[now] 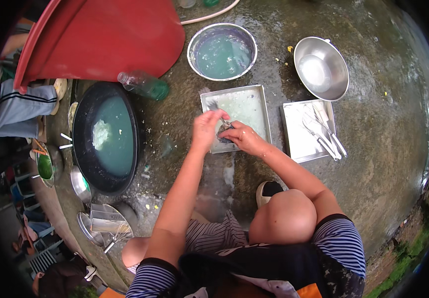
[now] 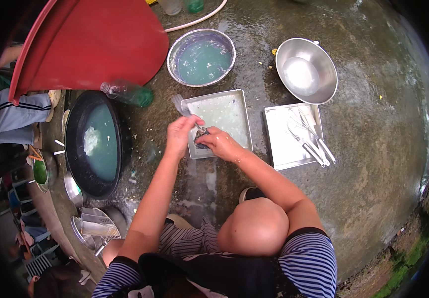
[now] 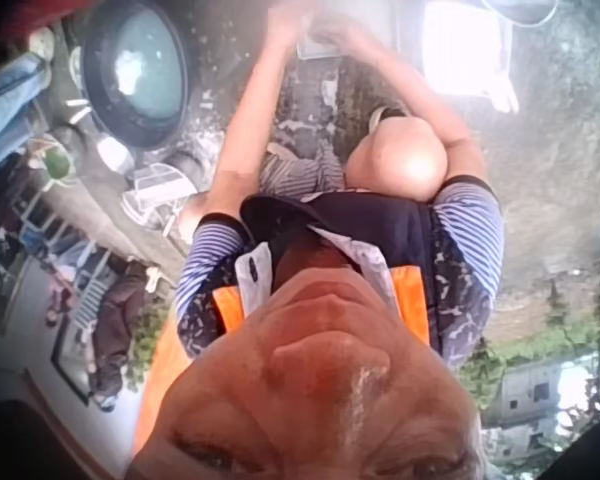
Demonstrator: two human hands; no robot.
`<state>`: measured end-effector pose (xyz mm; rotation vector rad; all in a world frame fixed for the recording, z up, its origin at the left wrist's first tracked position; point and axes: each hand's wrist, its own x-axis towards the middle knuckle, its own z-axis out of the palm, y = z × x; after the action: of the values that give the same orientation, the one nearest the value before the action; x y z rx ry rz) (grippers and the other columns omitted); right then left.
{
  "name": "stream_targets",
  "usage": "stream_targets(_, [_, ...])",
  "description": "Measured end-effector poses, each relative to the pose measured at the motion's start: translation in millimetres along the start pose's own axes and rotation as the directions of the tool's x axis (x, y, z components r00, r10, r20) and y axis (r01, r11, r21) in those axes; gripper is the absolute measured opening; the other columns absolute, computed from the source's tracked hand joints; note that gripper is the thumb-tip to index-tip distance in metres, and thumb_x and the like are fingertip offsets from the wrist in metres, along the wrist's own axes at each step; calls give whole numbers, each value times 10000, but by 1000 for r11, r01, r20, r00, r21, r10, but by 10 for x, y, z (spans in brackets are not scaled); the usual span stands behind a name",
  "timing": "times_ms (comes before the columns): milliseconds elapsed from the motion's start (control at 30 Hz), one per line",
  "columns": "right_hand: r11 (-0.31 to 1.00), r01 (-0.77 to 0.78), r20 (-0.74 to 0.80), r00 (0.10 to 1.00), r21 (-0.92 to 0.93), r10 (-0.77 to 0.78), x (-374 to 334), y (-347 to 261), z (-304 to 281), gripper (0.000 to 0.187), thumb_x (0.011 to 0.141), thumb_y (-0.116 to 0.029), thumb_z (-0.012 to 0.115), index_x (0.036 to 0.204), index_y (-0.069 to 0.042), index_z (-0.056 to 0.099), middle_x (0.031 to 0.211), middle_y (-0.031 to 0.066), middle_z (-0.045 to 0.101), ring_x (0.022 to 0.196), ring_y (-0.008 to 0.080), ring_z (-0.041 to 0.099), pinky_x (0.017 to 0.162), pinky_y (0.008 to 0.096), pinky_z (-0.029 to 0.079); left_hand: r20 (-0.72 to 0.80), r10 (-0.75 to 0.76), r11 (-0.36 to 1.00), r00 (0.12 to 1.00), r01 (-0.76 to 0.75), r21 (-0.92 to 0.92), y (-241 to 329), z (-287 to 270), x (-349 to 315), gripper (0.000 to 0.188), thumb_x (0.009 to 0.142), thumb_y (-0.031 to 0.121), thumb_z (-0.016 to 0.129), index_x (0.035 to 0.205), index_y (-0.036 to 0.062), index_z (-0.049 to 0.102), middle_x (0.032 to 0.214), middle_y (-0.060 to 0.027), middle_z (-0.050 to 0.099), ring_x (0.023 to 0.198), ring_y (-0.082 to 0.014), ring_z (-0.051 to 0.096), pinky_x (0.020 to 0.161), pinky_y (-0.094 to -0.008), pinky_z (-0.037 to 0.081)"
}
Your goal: The person washes various kitchen items, including a metal bowl, a square tray, a whisk, and a spatula, by scrubbing them with a cloth in soapy water and rinsing them.
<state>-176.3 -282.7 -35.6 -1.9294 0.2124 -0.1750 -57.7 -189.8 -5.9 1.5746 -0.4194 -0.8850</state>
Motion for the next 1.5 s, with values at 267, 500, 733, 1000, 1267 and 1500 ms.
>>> stream_targets(267, [984,-21,-196,979,180,56,5,-169,-182,170,790,-144,548,946,-92,592,835,83,564,762,211,533,677,317,437,-31,22,961,999,-29,-274,407,-33,115,243,846,204,502,903,-25,555,832,-137,596,767,-216,599,674,-310,494])
stream_targets(500, [943,-326,-335,883,66,328,-477,98,-425,217,876,-120,416,1030,-34,542,590,-4,461,533,72,418,500,220,368,123,-51,991,991,66,-117,17,268,104,303,811,187,559,1048,0,535,896,-122,590,815,-176,583,721,-282,472])
stream_targets(733, [643,-705,-755,587,-299,293,-1772,643,-1159,272,800,-28,448,1066,-25,505,874,199,575,790,324,562,722,355,433,418,73,754,906,-324,571,-793,247,-86,378,750,112,598,1116,105,508,1038,-145,497,941,-241,510,798,-297,422])
stream_targets(1000, [845,-127,-325,944,-519,-58,-776,255,-630,368,683,-15,537,1044,-86,531,1007,148,516,963,300,467,825,381,382,66,232,606,970,-197,770,-926,48,-102,371,650,-38,582,1005,56,533,1025,-161,421,914,-308,467,820,-352,387])
stream_targets(1267, [840,143,45,989,-524,-140,226,744,-140,356,715,-151,574,1058,-90,499,1075,125,459,971,282,459,850,343,388,-130,-149,682,980,197,704,-870,-273,-188,411,662,-19,517,1068,16,464,989,-230,495,929,-375,485,810,-411,402])
stream_targets(1500, [900,163,58,987,-404,-153,195,600,253,427,612,-85,626,1021,-66,506,1179,173,398,1126,341,364,942,394,324,-304,-90,610,948,294,736,-1096,-357,-116,399,715,78,497,1109,39,447,950,-239,531,889,-373,524,775,-424,418])
